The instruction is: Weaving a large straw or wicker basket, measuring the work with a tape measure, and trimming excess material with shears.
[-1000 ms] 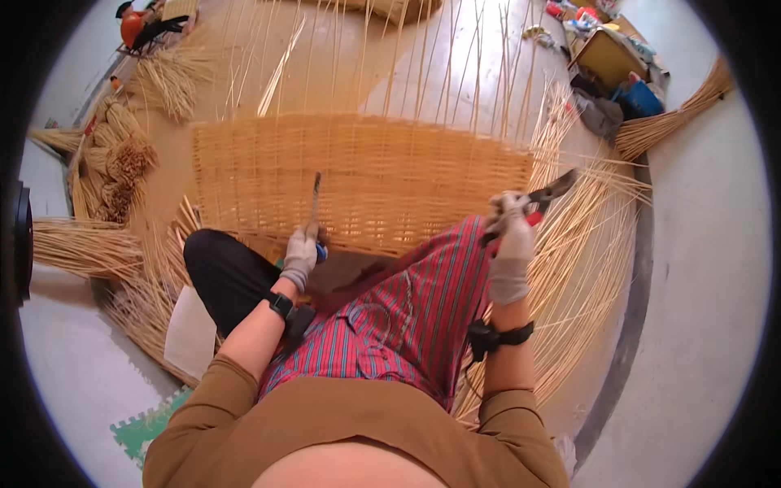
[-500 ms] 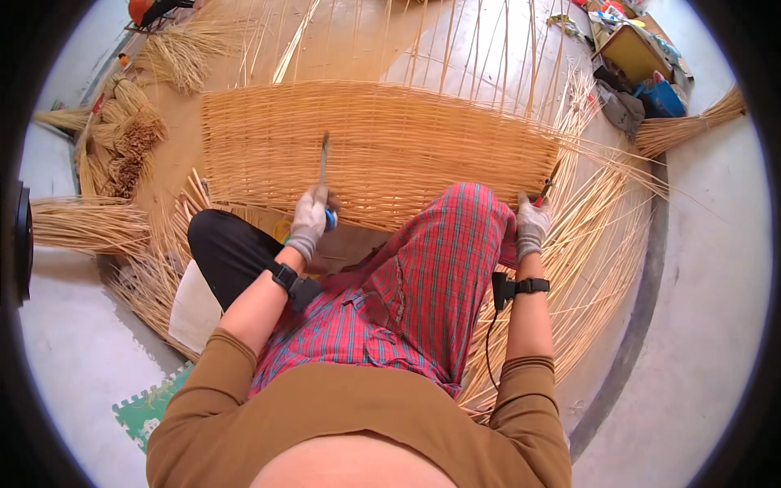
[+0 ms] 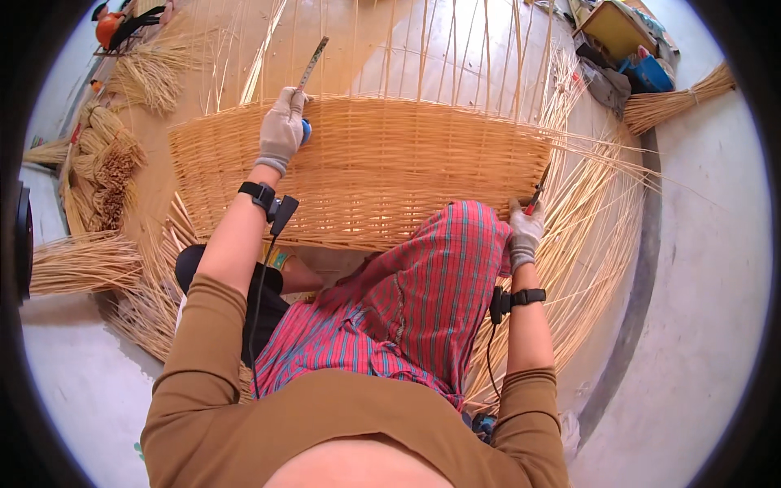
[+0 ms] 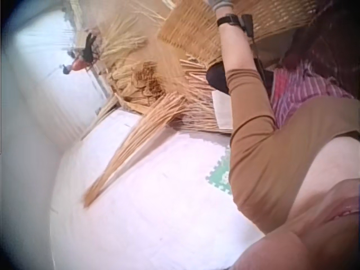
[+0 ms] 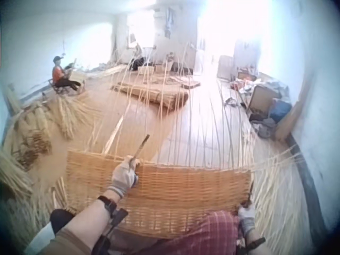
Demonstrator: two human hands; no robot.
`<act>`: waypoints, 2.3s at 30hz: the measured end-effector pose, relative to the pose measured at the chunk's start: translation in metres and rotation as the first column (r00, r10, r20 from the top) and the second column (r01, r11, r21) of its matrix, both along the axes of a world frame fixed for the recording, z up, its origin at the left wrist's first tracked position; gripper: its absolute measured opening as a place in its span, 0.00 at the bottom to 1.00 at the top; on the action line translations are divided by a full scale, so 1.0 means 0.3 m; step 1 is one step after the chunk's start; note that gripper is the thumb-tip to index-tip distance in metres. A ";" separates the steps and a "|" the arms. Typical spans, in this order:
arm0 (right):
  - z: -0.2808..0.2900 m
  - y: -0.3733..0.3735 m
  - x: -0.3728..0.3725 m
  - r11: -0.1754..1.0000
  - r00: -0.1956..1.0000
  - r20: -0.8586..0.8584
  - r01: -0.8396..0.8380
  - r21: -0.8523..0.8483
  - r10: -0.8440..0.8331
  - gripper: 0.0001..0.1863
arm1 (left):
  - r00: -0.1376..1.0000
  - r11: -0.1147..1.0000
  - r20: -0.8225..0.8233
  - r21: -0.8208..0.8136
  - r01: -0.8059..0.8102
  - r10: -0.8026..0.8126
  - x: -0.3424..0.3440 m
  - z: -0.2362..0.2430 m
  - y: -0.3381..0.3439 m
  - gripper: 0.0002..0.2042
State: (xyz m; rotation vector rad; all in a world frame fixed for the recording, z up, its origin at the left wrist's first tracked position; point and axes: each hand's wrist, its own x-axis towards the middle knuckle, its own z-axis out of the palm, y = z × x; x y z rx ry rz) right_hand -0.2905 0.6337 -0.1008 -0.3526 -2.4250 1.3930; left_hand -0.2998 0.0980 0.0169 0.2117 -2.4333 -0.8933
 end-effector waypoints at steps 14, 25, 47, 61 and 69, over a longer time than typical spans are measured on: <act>0.177 -0.099 0.045 0.981 0.979 0.190 0.041 0.189 -0.078 0.26 | 0.936 0.273 0.188 0.956 -0.105 -0.298 0.251 -0.091 0.124 0.14; 0.219 -0.102 -0.122 0.884 0.970 0.218 -0.002 0.467 -0.112 0.27 | 0.882 0.128 0.402 0.915 -0.382 -0.245 0.733 -0.371 0.347 0.14; 0.118 -0.030 -0.056 0.960 0.984 0.177 -0.035 0.279 -0.015 0.28 | 0.939 0.246 0.324 0.925 -0.290 -0.111 0.832 -0.384 0.170 0.15; 0.132 -0.017 -0.093 0.904 0.988 0.127 0.025 0.426 -0.087 0.28 | 0.848 0.261 0.455 0.883 -0.390 -0.271 0.802 -0.365 0.154 0.14; 0.175 -0.048 -0.069 0.922 0.970 0.212 0.025 0.387 -0.116 0.32 | 0.848 0.227 0.440 0.895 -0.385 -0.295 0.797 -0.366 0.148 0.16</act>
